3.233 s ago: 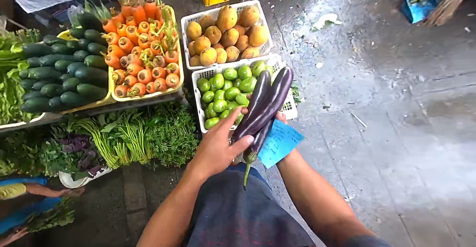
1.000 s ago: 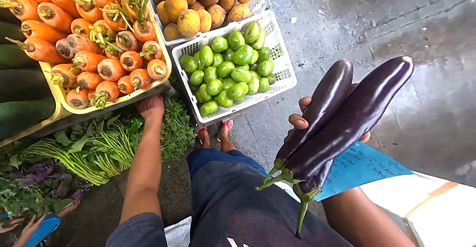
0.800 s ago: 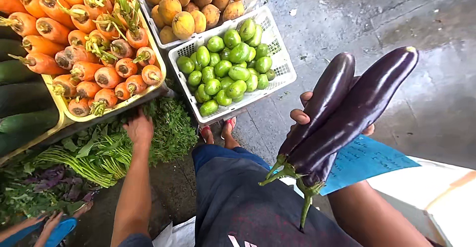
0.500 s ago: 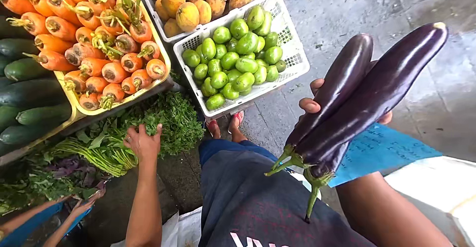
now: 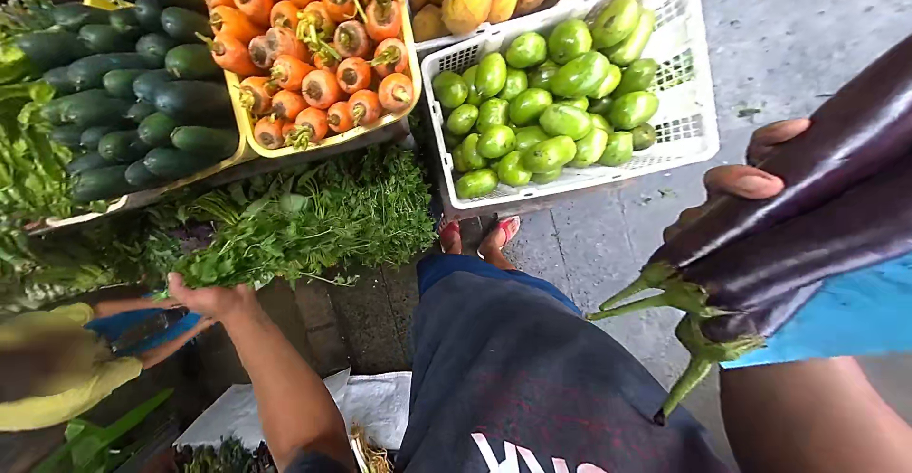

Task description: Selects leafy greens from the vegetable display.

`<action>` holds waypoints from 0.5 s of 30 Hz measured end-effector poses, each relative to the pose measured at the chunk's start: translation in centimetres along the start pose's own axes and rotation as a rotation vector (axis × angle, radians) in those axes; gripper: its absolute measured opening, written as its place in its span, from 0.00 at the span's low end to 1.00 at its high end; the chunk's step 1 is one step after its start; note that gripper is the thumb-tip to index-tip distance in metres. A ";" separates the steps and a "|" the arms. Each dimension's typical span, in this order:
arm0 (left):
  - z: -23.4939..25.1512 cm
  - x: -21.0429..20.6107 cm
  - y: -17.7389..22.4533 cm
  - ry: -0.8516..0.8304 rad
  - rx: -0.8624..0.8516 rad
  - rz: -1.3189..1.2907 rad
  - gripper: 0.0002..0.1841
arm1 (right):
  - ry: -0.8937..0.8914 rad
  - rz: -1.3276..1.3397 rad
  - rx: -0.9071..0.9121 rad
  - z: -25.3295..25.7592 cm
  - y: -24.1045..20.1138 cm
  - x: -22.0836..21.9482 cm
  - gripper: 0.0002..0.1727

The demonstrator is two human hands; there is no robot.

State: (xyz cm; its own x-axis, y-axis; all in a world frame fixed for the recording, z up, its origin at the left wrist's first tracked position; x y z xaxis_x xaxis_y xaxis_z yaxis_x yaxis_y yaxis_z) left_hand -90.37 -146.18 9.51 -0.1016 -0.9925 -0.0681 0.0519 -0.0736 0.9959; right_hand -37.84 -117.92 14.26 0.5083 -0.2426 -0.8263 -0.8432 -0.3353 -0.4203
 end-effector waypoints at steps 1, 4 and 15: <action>0.7 1.4 0.9 0.007 -0.050 -0.020 0.22 | -0.181 0.086 -0.057 0.3 -0.2 1.0 0.25; 2.7 6.2 2.9 -0.129 -0.084 -0.161 0.27 | -0.172 -0.053 -0.068 0.1 0.0 1.3 0.18; -2.1 9.4 14.7 -0.870 0.204 -0.289 0.19 | -0.257 0.182 -0.131 2.2 1.1 -1.2 0.17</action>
State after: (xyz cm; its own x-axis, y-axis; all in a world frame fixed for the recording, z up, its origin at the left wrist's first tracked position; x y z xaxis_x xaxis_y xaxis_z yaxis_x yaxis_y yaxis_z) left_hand -88.48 -156.85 23.43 -0.7947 -0.5105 -0.3285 -0.2581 -0.2057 0.9440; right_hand -39.78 -116.00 14.01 0.2765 -0.0775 -0.9579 -0.8781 -0.4254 -0.2190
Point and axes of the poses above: each hand's wrist, its own z-axis towards the middle knuckle, its own x-axis out of the back of the hand, y = z × x, the point moved 3 cm from there along z, towards the middle knuckle, and after that the axes turned 3 degrees about z, right-handed, at the moved point
